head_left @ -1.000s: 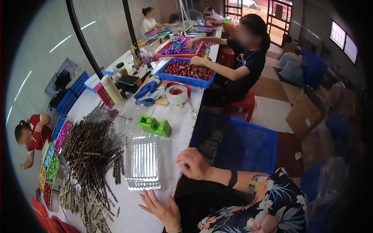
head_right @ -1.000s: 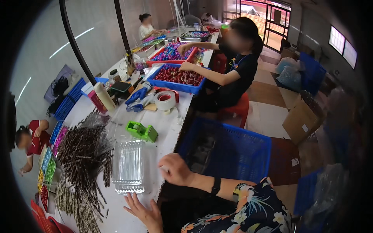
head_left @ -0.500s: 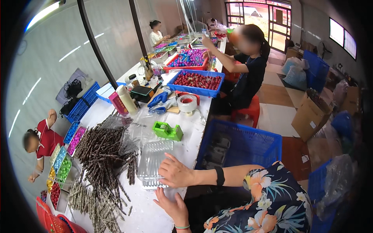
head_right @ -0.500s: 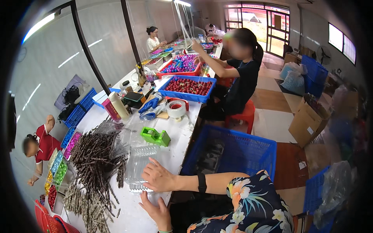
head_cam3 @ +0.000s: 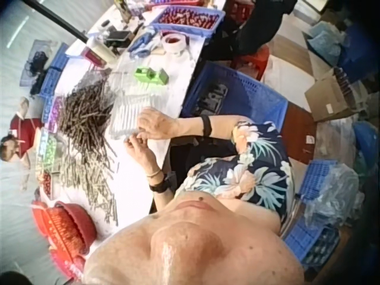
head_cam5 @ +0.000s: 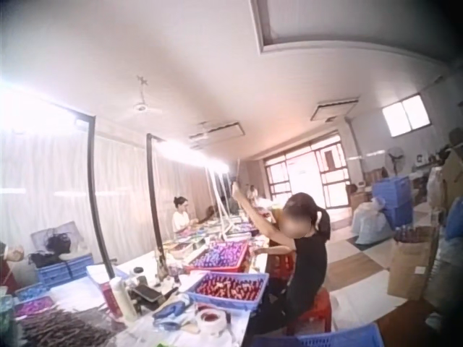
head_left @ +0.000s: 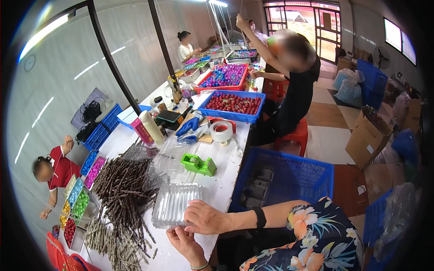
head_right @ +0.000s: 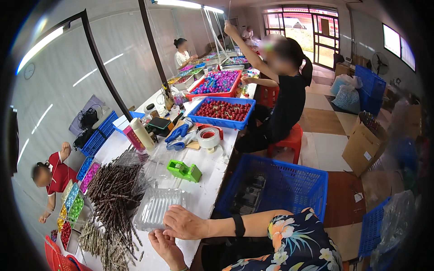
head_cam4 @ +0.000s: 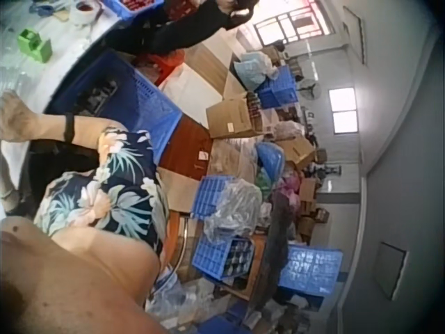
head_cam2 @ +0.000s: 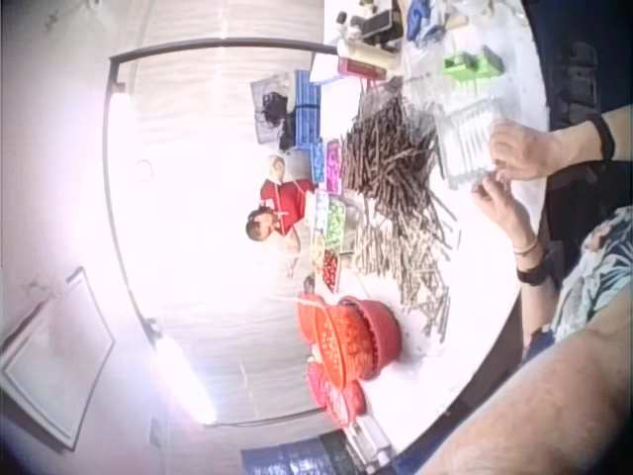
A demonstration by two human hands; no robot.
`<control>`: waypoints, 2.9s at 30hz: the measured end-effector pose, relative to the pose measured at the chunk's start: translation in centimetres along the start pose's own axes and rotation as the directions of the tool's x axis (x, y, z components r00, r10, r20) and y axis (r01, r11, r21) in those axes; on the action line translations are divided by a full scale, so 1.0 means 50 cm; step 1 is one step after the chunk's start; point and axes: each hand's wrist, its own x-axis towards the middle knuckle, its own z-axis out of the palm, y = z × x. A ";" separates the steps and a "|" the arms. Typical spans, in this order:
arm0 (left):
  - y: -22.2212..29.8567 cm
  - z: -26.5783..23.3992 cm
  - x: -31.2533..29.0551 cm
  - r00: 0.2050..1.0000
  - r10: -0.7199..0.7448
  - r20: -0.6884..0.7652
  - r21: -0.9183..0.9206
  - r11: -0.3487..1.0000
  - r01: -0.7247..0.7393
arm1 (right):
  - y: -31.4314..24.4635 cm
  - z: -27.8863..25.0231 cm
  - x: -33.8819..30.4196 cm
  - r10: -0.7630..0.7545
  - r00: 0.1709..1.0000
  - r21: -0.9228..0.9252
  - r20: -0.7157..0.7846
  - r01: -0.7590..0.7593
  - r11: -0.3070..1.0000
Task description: The person places glittery decorative sticks into clear plastic trays on a workbench. They arrange the sticks in rows, close the trays, and stack them. Other workers are visible in the background performing similar tasks.
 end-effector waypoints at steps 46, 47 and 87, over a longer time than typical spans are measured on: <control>0.075 0.011 -0.041 0.940 0.214 0.265 0.434 0.844 -0.315 | -0.029 -0.050 -0.003 0.173 0.971 0.278 0.162 -0.214 0.937; 0.079 0.013 -0.044 0.942 0.194 0.273 0.357 0.889 -0.286 | -0.034 -0.055 0.000 0.127 0.984 0.238 0.127 -0.154 0.959; 0.117 0.010 -0.053 0.931 0.330 0.156 0.447 0.817 -0.365 | 0.031 -0.112 0.055 0.187 0.982 0.236 -0.002 -0.181 0.955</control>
